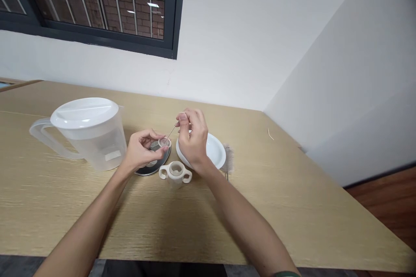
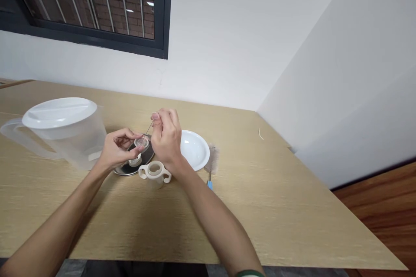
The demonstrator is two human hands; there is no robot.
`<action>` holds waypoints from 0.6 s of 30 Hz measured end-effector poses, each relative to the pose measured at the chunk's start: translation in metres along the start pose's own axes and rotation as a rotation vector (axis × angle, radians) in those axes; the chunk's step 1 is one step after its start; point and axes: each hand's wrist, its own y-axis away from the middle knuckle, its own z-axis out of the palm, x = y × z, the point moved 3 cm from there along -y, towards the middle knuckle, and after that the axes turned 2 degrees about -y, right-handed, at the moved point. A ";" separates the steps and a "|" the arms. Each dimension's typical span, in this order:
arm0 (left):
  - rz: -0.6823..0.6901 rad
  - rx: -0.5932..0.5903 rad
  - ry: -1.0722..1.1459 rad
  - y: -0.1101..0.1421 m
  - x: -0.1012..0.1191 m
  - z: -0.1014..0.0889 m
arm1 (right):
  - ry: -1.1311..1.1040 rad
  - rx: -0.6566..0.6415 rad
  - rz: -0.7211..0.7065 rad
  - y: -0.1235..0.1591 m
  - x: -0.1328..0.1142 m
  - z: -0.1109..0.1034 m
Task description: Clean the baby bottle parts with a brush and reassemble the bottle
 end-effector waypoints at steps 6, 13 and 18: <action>-0.008 -0.021 -0.053 0.002 -0.004 0.000 | -0.042 0.070 0.022 -0.007 -0.001 -0.009; 0.003 -0.107 -0.137 0.002 -0.011 0.003 | -0.102 0.296 0.101 -0.031 0.003 -0.046; 0.017 -0.034 -0.143 -0.002 -0.005 -0.005 | -0.086 0.386 0.055 -0.043 0.005 -0.070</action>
